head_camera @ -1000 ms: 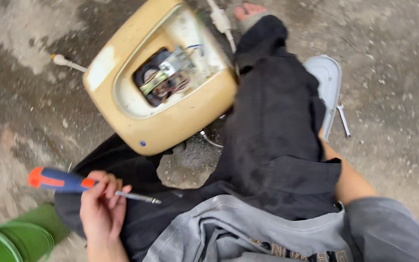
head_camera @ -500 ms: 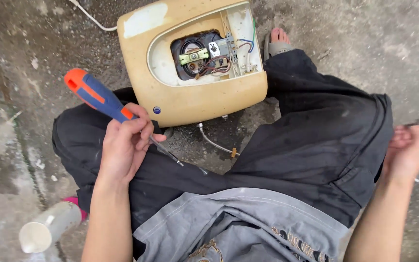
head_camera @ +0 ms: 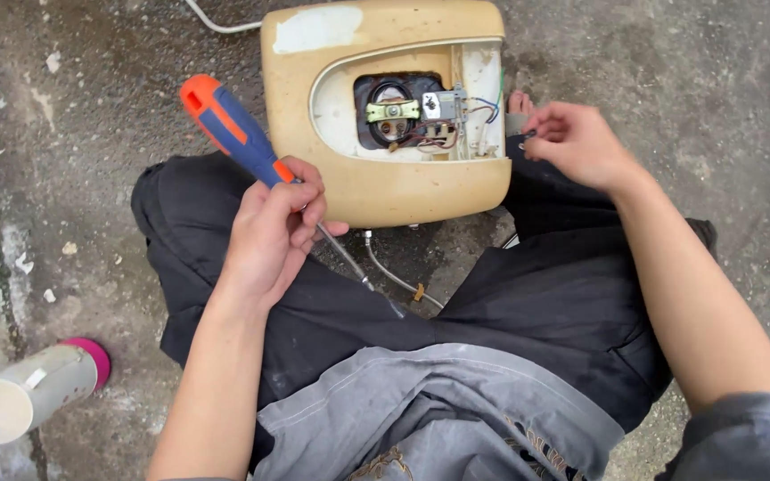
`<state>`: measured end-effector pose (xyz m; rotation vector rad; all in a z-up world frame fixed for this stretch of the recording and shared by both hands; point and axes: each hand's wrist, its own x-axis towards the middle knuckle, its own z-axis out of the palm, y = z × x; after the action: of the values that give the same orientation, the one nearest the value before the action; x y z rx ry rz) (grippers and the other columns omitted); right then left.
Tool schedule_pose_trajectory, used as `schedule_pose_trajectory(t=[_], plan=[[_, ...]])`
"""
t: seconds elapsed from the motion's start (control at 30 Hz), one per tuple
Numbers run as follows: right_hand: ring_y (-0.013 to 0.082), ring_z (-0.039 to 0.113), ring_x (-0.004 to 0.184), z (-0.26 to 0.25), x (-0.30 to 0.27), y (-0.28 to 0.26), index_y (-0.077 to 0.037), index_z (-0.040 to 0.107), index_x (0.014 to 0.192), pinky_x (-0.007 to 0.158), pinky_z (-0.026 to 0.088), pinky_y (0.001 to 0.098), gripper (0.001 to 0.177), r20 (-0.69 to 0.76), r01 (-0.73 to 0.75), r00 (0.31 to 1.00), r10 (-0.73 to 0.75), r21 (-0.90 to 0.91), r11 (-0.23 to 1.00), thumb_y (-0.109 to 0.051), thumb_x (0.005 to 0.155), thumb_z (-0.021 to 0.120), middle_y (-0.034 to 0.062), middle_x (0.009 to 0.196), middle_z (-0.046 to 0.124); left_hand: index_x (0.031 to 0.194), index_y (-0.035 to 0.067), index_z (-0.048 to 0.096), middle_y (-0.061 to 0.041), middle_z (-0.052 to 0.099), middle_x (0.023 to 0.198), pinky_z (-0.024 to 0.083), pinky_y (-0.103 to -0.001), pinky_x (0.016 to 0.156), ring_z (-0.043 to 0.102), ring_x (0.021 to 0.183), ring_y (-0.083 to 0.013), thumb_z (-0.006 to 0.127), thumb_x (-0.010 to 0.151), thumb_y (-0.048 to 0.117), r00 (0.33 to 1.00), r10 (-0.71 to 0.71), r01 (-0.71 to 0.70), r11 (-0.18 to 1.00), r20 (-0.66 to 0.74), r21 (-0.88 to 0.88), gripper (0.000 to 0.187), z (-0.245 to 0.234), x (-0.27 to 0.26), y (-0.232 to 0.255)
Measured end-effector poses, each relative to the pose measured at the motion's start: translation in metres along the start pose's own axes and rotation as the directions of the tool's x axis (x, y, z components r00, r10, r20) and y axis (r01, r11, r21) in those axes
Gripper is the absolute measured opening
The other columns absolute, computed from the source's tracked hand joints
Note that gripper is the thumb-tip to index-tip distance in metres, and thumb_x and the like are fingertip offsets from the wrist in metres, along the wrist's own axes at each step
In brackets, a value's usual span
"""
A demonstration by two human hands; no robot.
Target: Reinstalling internal electrical components and wiring into a water heater housing using a screwdriver.
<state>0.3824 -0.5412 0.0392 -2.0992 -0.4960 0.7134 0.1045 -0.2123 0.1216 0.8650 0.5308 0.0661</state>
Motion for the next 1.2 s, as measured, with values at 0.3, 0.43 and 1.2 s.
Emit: schedule_pose_trajectory(t=[0.3, 0.43, 1.2], plan=[[0.0075, 0.065, 0.065, 0.048, 0.048, 0.010, -0.007, 0.074, 0.109, 0.068, 0.056, 0.0236, 0.035, 0.066, -0.038, 0.997, 0.039, -0.019, 0.999, 0.005, 0.077, 0.067, 0.0054, 0.076, 0.064, 0.096, 0.010, 0.057, 0.002, 0.042, 0.063, 0.070, -0.042, 0.082, 0.030, 0.047, -0.0032, 0.057, 0.093, 0.017, 0.999, 0.010, -0.007, 0.996, -0.036, 0.083, 0.008, -0.009, -0.003, 0.004], [0.0070, 0.065, 0.068, 0.053, 0.053, 0.010, -0.011, 0.079, 0.104, 0.068, 0.055, 0.0208, 0.026, 0.075, -0.063, 0.995, 0.070, -0.091, 0.994, -0.003, 0.084, 0.064, 0.0058, 0.074, 0.067, 0.096, 0.010, 0.057, 0.002, 0.041, 0.064, 0.070, -0.042, 0.082, 0.029, 0.049, -0.0030, 0.057, 0.093, 0.018, 0.999, 0.019, -0.016, 0.996, -0.040, 0.091, 0.008, -0.014, -0.004, 0.006], [0.0188, 0.058, 0.079, 0.056, 0.048, 0.010, -0.013, 0.081, 0.108, 0.069, 0.048, 0.0299, 0.017, 0.176, 0.017, 0.984, 0.028, -0.245, 0.969, -0.012, 0.090, 0.079, 0.0130, 0.084, 0.070, 0.098, 0.010, 0.059, 0.003, 0.044, 0.065, 0.071, -0.043, 0.083, 0.033, 0.047, -0.0011, 0.059, 0.093, 0.019, 0.998, 0.027, -0.023, 0.997, -0.060, 0.068, 0.011, -0.009, -0.001, 0.003]])
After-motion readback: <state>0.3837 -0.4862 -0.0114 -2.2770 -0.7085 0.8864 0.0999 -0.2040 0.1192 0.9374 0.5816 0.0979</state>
